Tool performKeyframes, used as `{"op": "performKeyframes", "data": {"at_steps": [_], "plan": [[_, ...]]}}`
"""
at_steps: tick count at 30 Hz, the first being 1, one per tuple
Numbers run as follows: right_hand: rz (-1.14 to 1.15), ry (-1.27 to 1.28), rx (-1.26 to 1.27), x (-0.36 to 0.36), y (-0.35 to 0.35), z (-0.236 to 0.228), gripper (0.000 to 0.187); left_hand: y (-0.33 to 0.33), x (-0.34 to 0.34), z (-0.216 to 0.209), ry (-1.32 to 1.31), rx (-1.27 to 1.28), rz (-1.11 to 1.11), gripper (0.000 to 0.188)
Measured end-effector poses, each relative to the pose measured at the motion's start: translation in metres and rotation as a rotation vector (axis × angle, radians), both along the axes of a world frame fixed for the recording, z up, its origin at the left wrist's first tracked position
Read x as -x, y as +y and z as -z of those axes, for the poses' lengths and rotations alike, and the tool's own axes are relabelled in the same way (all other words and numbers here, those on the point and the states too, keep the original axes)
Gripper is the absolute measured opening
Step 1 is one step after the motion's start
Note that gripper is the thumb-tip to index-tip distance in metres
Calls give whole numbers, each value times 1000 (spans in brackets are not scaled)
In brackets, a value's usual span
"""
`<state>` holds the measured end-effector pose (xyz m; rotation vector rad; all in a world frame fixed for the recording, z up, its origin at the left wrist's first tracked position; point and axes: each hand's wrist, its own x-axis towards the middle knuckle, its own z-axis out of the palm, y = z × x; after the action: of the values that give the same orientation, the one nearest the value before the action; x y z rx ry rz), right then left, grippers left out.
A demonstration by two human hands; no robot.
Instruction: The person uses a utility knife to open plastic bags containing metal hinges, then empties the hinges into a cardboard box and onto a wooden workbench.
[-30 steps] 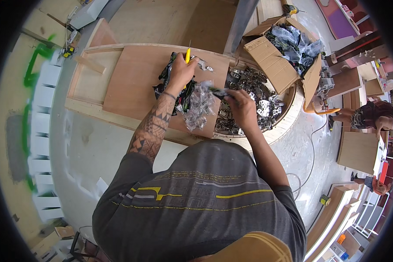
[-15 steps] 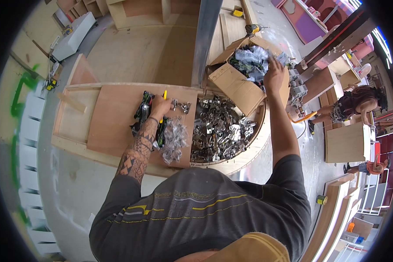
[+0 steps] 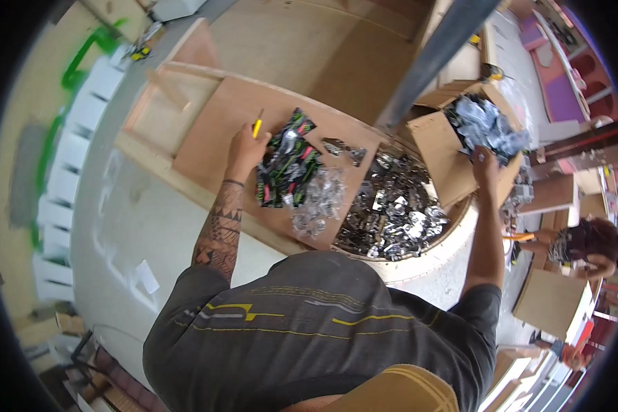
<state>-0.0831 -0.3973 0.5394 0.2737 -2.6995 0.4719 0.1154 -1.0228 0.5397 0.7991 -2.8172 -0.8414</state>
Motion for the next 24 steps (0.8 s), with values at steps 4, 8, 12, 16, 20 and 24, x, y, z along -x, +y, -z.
{"op": "performKeyframes", "data": {"at_steps": [4,8,12,16,20,24], "plan": [[153,43,-78,-24,-11,-23,16,3,-2,1,-51,-85,98,53],[143,238,-45,-58,-29,-43,13,1,11,28,-22,-96,249,48],[-175,301,147,-107,-100,-64,18,-3,1,16,204,-312,149,30],[-240,-330,773,-169,-181,-49,25,24,-11,-43,377,-226,219,27],[-211,-733,1343,-190,-277,-55,43,78,-41,-78,354,-699,259,27],[-286,-910,1944,-189,-313,-52,28,128,-71,-71,267,-945,360,25]]}}
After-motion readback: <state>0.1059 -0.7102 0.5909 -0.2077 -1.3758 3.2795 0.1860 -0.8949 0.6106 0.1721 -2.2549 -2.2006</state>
